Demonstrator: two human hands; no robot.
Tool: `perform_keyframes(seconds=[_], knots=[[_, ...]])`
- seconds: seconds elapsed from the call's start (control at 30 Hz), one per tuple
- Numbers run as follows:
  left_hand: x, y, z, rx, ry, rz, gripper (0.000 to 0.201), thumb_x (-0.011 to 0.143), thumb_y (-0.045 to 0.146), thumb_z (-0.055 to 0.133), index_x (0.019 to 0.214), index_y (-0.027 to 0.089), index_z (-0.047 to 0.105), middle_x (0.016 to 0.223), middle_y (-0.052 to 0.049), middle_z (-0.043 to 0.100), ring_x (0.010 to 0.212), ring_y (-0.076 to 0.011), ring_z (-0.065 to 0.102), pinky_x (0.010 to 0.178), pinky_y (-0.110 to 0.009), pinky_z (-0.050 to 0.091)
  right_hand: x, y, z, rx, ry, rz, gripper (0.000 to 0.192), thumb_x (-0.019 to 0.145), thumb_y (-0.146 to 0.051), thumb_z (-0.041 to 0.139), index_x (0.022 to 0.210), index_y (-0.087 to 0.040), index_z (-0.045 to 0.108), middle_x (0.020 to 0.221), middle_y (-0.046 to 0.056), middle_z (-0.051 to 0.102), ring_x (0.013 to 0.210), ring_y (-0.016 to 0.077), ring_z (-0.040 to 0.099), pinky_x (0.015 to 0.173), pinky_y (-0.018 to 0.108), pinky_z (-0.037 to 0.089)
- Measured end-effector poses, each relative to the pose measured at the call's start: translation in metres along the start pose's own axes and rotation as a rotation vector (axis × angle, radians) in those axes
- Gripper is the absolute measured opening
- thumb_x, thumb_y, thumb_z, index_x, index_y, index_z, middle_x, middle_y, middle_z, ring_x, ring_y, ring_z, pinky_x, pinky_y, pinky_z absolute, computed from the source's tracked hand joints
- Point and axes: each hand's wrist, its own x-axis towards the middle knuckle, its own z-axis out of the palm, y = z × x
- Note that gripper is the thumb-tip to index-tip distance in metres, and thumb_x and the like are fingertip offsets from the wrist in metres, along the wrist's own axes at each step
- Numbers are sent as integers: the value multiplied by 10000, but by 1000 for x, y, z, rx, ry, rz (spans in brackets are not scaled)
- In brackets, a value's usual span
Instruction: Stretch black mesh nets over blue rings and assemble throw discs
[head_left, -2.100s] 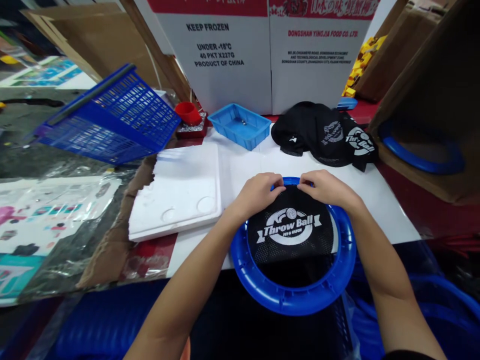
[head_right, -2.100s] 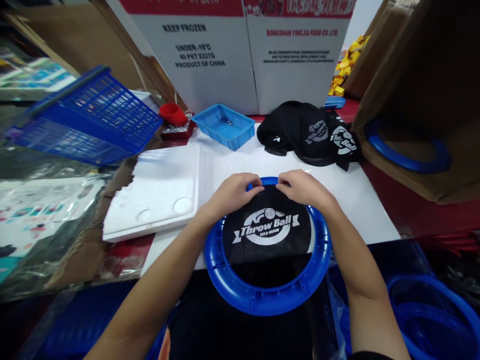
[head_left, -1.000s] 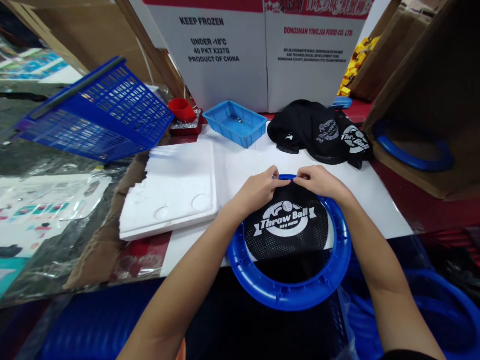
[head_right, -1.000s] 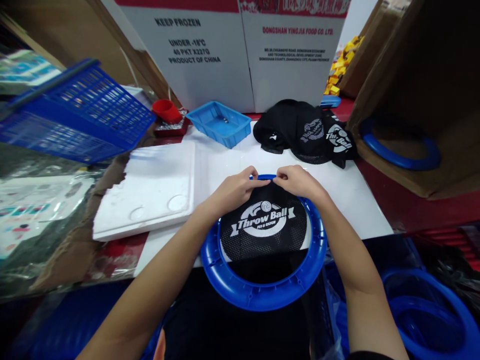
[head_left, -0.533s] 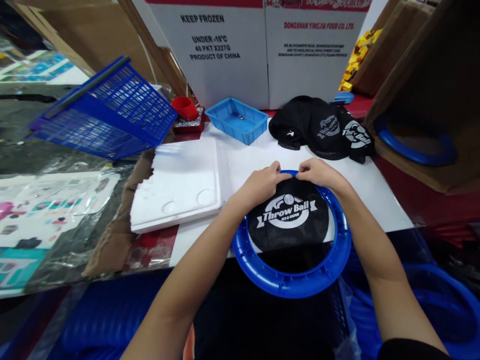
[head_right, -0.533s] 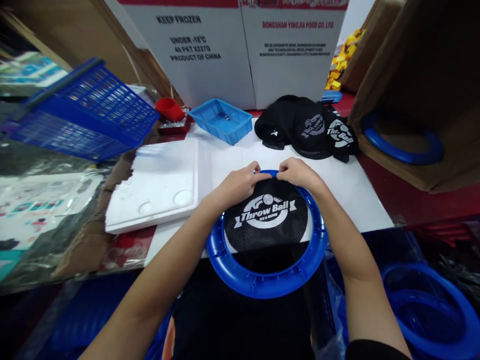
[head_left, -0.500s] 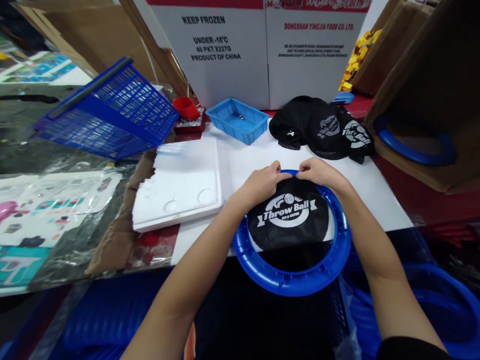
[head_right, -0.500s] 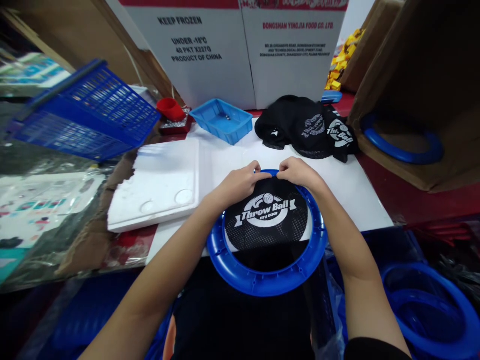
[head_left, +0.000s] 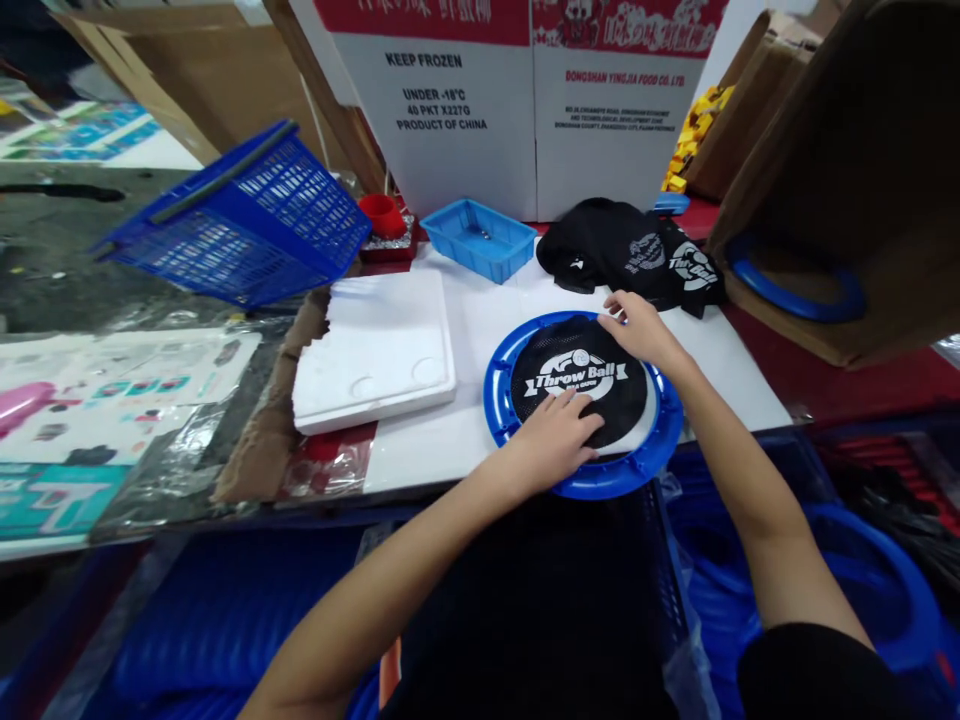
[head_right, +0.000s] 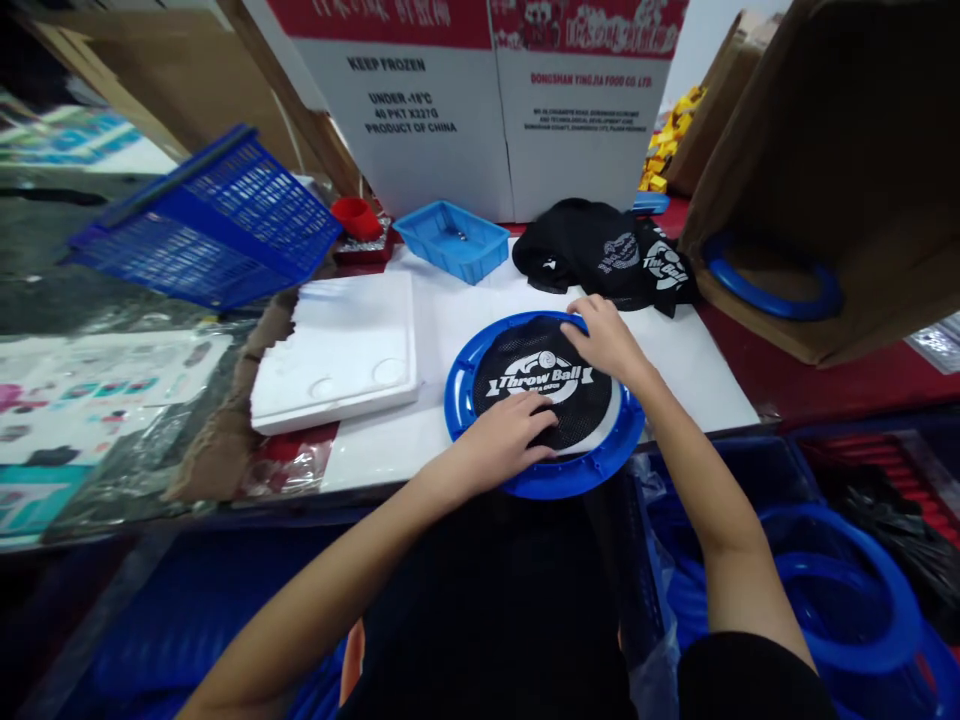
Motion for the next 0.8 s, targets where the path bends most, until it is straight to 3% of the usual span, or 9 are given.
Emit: perform_keyframes(seconds=[0.07,0.13,0.2,0.3,0.43,0.53,0.67,0.8], knots=[[-9,4,7,-20,16,-22,225,1008,291,690,1189,165,736,1308,-138,664,1291,-322,603,1120,-466,491,-41,-26,-10,-15,16,-195,212,999,-340,612,1140,-207,698,1243,129,693,1203,298,613,1102,468,458],[-14,2,12,-47,65,13,188,1055,217,586,1149,155,735,1257,-132,688,1242,-297,629,1102,-447,503,-89,-53,-18,57,-92,-308,204,1030,-353,617,1186,-242,685,1331,116,677,1307,293,592,1151,483,454],[-17,-1,16,-97,130,44,231,1075,170,518,1199,144,711,1236,-125,701,1194,-272,649,1069,-423,523,-133,-73,-19,59,-182,-325,245,1032,-366,646,1257,-272,669,1408,108,653,1362,295,570,1158,502,466],[-25,1,23,-151,231,25,241,1089,166,490,1242,135,675,1177,-110,705,1079,-246,663,967,-394,557,-173,-79,-4,-2,-36,-290,378,1008,-303,691,1378,-266,620,1396,126,676,1333,315,600,1129,545,484],[-34,9,33,-72,342,18,267,1090,129,453,1249,135,667,1121,-117,695,1013,-253,650,877,-400,554,-182,-62,26,27,186,-323,235,1000,-151,640,1187,-279,702,1091,74,770,1051,284,705,947,511,547],[-37,10,40,-16,441,14,253,1100,178,471,1255,137,667,1082,-128,710,972,-258,658,833,-408,547,-177,-58,36,78,251,-310,229,992,-135,639,1151,-275,723,1036,68,767,1002,274,710,919,501,551],[-41,-2,44,-132,566,69,223,1100,207,516,1172,153,720,1058,-120,744,959,-228,678,826,-384,542,-173,-56,32,111,227,-355,283,982,-108,646,1185,-277,747,1011,69,755,971,257,692,888,485,548],[-48,-22,42,-346,553,182,210,1083,217,572,1126,201,777,1045,-92,754,966,-190,684,846,-342,542,-172,-46,17,225,72,-475,313,963,-91,688,1191,-292,764,973,54,717,992,234,676,884,456,563]])
